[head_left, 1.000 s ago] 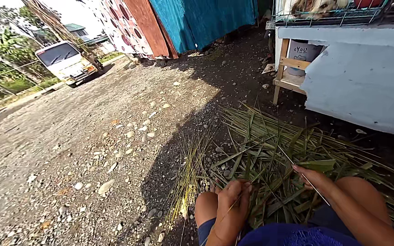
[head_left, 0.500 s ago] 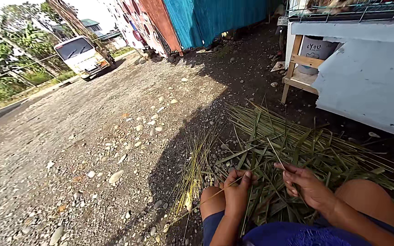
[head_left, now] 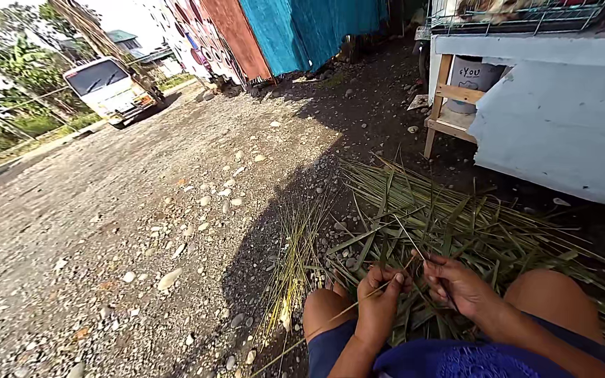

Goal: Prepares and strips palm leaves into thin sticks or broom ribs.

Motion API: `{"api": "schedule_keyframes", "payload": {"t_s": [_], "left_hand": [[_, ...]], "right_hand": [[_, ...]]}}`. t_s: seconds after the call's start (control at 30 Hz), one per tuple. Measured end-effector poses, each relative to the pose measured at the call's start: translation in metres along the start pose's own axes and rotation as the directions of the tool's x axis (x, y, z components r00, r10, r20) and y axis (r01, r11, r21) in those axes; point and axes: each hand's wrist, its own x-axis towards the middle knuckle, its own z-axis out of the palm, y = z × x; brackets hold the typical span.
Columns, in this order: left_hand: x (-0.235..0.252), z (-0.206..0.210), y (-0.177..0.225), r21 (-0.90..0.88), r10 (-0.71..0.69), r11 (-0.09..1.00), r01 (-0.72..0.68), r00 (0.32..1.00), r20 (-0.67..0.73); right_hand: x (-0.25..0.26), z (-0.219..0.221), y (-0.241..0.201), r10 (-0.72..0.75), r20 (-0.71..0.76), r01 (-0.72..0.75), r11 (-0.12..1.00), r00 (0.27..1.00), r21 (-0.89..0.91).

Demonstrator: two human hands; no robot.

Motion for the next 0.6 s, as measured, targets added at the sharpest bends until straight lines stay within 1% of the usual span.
{"api": "schedule_keyframes", "payload": {"t_s": [0.1,0.23,0.33,0.4,0.43,0.47,0.53,0.57,0.6], "left_hand": [[-0.006,-0.01,0.003,0.007,0.024,1.0,-0.024,1.0,0.012],[-0.011,-0.017,-0.005,0.068,0.024,0.997,-0.026,0.999,0.025],[-0.012,-0.015,-0.012,0.181,0.056,0.981,-0.066,0.997,0.059],[-0.014,-0.018,-0.007,0.239,0.102,0.964,-0.116,0.992,0.071],[-0.014,-0.022,-0.003,0.276,0.125,0.951,-0.139,0.99,0.066],[-0.013,-0.026,0.001,0.317,0.145,0.936,-0.155,0.988,0.054],[-0.008,-0.033,0.001,0.406,0.167,0.899,-0.161,0.986,0.023],[-0.006,-0.036,-0.003,0.44,0.164,0.885,-0.152,0.986,0.01],[-0.004,-0.037,-0.009,0.458,0.155,0.878,-0.14,0.988,0.005]], "right_hand": [[0.019,-0.029,-0.009,-0.001,-0.135,0.003,1.0,0.991,0.013],[0.038,-0.051,-0.007,-0.024,-0.328,-0.017,0.993,0.944,-0.119],[0.049,-0.058,0.006,-0.057,-0.469,-0.054,0.974,0.882,-0.22],[0.057,-0.076,0.01,-0.068,-0.575,-0.083,0.969,0.815,-0.232],[0.057,-0.086,0.009,-0.076,-0.602,-0.096,0.964,0.795,-0.248],[0.055,-0.09,0.008,-0.081,-0.602,-0.105,0.958,0.794,-0.268],[0.046,-0.079,0.005,-0.059,-0.541,-0.106,0.958,0.839,-0.268],[0.038,-0.07,0.007,-0.03,-0.473,-0.102,0.963,0.881,-0.251],[0.028,-0.058,0.009,0.009,-0.368,-0.101,0.968,0.93,-0.231]]}}
